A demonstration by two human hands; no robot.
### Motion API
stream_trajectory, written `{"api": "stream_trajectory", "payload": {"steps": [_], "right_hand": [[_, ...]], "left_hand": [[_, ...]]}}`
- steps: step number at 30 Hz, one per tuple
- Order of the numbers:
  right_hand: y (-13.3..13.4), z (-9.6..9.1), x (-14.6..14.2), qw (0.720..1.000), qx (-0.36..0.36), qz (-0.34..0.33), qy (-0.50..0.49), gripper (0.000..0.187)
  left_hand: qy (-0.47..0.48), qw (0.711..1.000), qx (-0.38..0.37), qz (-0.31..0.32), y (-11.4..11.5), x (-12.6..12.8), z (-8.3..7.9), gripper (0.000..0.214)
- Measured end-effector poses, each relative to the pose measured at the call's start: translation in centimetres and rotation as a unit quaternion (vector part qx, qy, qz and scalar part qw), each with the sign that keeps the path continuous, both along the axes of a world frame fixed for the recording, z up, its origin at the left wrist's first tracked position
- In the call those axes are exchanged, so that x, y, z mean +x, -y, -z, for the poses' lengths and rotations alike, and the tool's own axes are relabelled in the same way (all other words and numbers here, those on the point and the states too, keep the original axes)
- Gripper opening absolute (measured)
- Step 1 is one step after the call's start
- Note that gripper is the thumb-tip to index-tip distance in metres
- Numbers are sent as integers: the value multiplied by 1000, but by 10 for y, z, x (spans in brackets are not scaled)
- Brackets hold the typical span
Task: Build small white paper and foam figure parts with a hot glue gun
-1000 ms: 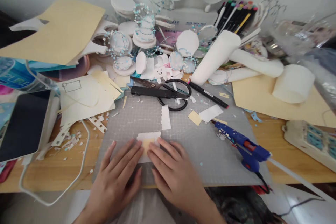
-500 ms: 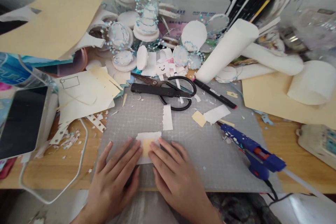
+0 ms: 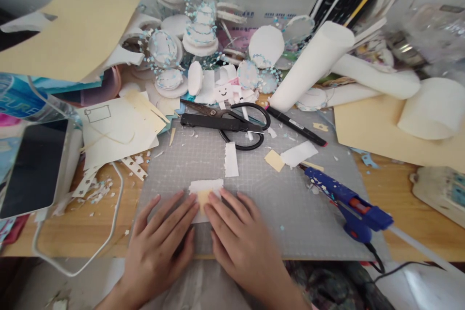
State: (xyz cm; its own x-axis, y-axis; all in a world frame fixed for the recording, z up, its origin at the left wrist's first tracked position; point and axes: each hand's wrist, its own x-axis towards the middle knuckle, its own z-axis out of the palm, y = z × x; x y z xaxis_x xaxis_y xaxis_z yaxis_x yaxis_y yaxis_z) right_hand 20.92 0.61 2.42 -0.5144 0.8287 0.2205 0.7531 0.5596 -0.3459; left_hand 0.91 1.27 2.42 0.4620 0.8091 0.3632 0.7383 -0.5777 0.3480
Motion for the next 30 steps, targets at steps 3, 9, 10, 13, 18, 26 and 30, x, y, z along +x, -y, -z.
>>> {"api": "stream_trajectory", "payload": {"steps": [3, 9, 10, 13, 18, 26, 30], "right_hand": [[1, 1, -2, 1000, 12, 16, 1, 39], [4, 3, -4, 999, 25, 35, -3, 37], [4, 3, -4, 999, 29, 31, -2, 38], [3, 2, -3, 999, 33, 13, 19, 41], [5, 1, -7, 998, 22, 28, 48, 43], [25, 5, -35, 988, 51, 135, 54, 42], [26, 4, -37, 988, 52, 136, 53, 42]], "left_hand": [[1, 1000, -8, -7, 1, 1, 1, 35], [14, 1000, -12, -16, 3, 1, 5, 35], [15, 1000, -12, -17, 3, 1, 5, 35], [15, 1000, -12, -15, 3, 1, 4, 35], [14, 1000, -4, -7, 1, 1, 4, 35], [21, 1000, -7, -5, 3, -1, 7, 37], [20, 1000, -12, -5, 4, -1, 8, 38]]}}
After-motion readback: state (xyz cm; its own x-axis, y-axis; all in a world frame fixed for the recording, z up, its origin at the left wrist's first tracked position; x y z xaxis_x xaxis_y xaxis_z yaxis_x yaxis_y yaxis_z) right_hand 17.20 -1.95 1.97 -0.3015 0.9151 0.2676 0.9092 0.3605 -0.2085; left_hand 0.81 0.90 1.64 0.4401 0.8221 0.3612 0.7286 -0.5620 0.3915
